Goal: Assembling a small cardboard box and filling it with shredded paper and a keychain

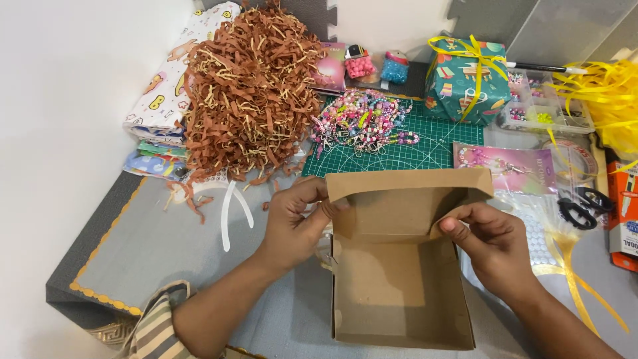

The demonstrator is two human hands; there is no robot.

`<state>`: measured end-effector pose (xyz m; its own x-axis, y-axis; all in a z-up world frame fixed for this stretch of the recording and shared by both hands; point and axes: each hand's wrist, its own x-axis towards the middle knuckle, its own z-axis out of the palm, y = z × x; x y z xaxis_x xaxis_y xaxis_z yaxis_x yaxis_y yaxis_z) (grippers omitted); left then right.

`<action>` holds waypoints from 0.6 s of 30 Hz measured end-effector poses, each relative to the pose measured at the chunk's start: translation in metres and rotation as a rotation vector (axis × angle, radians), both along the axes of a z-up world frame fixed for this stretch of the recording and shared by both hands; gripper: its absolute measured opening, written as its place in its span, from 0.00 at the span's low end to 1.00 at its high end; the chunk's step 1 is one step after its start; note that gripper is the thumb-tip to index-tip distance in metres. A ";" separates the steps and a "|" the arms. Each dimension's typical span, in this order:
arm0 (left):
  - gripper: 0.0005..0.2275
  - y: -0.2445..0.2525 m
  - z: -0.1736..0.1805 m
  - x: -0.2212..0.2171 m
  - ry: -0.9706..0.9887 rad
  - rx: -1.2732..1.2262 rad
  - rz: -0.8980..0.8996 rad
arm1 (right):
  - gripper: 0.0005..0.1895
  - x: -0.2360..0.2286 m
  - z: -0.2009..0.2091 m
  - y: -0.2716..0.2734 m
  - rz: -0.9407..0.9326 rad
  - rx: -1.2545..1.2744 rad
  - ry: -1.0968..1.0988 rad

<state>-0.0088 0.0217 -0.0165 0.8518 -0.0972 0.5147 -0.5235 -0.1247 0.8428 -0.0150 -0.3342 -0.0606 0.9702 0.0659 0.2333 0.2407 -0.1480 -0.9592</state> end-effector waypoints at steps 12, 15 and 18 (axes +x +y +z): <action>0.08 -0.013 0.009 -0.016 -0.109 0.096 0.005 | 0.09 -0.006 0.025 -0.013 -0.029 0.182 -0.068; 0.06 -0.016 0.013 -0.018 -0.127 0.081 0.044 | 0.03 -0.013 0.035 -0.006 0.001 0.176 -0.122; 0.03 -0.017 0.005 -0.016 -0.066 0.053 0.133 | 0.03 -0.013 0.023 -0.002 -0.079 0.155 -0.090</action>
<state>-0.0248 0.0052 -0.0113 0.8236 -0.0140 0.5670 -0.5532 -0.2403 0.7976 -0.0282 -0.3359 -0.0375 0.9455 -0.0529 0.3213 0.3205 -0.0221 -0.9470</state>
